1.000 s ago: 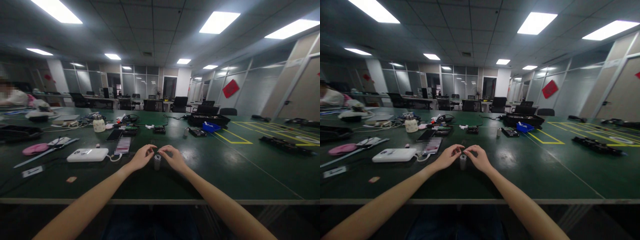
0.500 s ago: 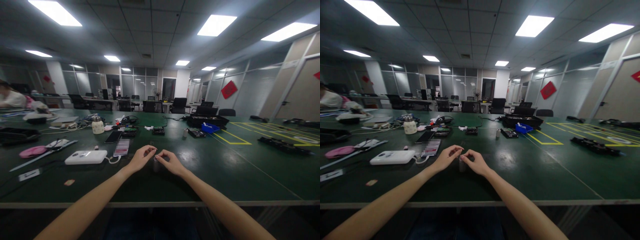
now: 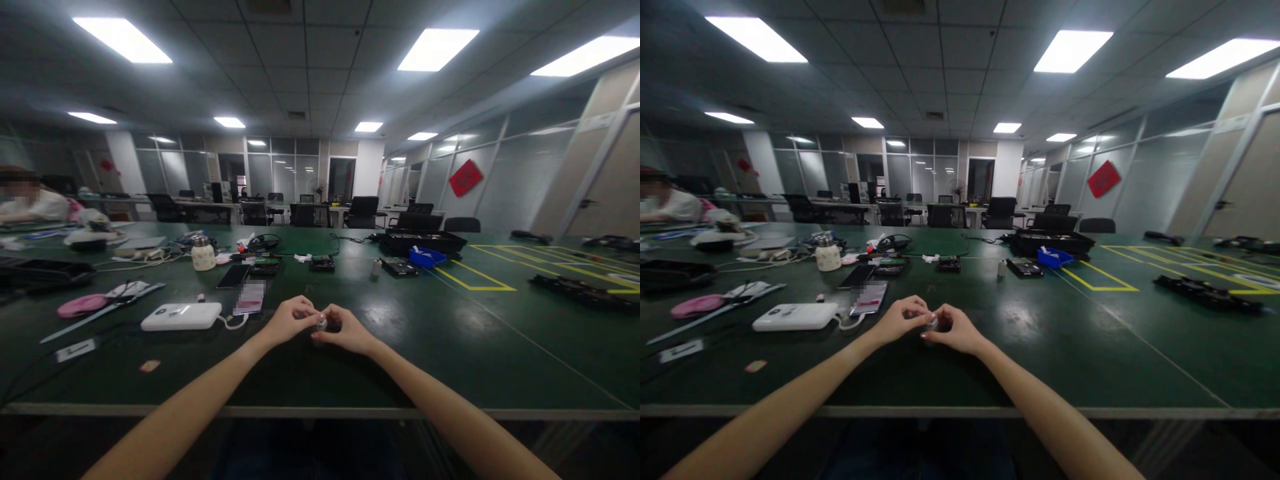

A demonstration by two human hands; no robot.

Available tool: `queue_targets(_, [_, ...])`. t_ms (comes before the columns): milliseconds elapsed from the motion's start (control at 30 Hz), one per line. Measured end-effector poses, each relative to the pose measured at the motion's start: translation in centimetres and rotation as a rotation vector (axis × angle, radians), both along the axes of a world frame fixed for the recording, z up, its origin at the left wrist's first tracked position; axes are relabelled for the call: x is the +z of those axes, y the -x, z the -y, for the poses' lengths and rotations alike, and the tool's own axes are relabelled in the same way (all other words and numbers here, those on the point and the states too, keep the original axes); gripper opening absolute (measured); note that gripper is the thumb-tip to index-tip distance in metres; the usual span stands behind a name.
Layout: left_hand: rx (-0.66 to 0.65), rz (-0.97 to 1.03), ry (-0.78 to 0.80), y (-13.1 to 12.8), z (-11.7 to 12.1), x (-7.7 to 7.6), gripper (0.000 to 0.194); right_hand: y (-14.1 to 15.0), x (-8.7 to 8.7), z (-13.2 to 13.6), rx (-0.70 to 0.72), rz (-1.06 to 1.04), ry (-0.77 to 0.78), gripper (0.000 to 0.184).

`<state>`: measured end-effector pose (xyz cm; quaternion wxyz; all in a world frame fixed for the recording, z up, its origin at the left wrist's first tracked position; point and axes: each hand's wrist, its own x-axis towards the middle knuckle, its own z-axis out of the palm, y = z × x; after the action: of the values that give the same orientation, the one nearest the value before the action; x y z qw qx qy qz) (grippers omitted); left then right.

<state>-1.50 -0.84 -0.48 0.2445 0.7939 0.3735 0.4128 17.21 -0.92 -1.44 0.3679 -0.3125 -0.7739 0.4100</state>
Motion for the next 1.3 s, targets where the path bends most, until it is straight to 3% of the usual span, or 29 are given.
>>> queue_targets(500, [0.028, 0.073, 0.016, -0.5, 0.0, 0.2, 0.025, 0.1, 1.3, 0.4, -0.125, 0.175, -0.201, 0.025])
queue_targets(700, [0.044, 0.075, -0.078, -0.6, 0.5, 0.1, 0.023, 0.2, 0.6, 0.0, -0.239, 0.210, -0.259, 0.032])
queue_targets(900, [0.088, 0.096, -0.115, -0.8, 0.6, 0.1, 0.027, 0.1, 0.1, -0.3, -0.200, 0.179, -0.256, 0.032])
queue_targets(1067, [0.256, 0.095, -0.144, 0.1, -1.3, -0.6, 0.035, -0.1, 0.7, 0.1, -0.133, 0.199, -0.229, 0.028])
queue_targets(1167, [0.385, -0.138, -0.089, 1.2, -3.2, -1.8, 0.032, -0.3, 0.8, 0.3, -0.116, 0.220, -0.224, 0.030])
queue_targets(1300, [0.355, -0.218, -0.049, 2.1, -4.6, -3.0, 0.026, -0.3, 0.6, 0.3, -0.117, 0.232, -0.226, 0.033])
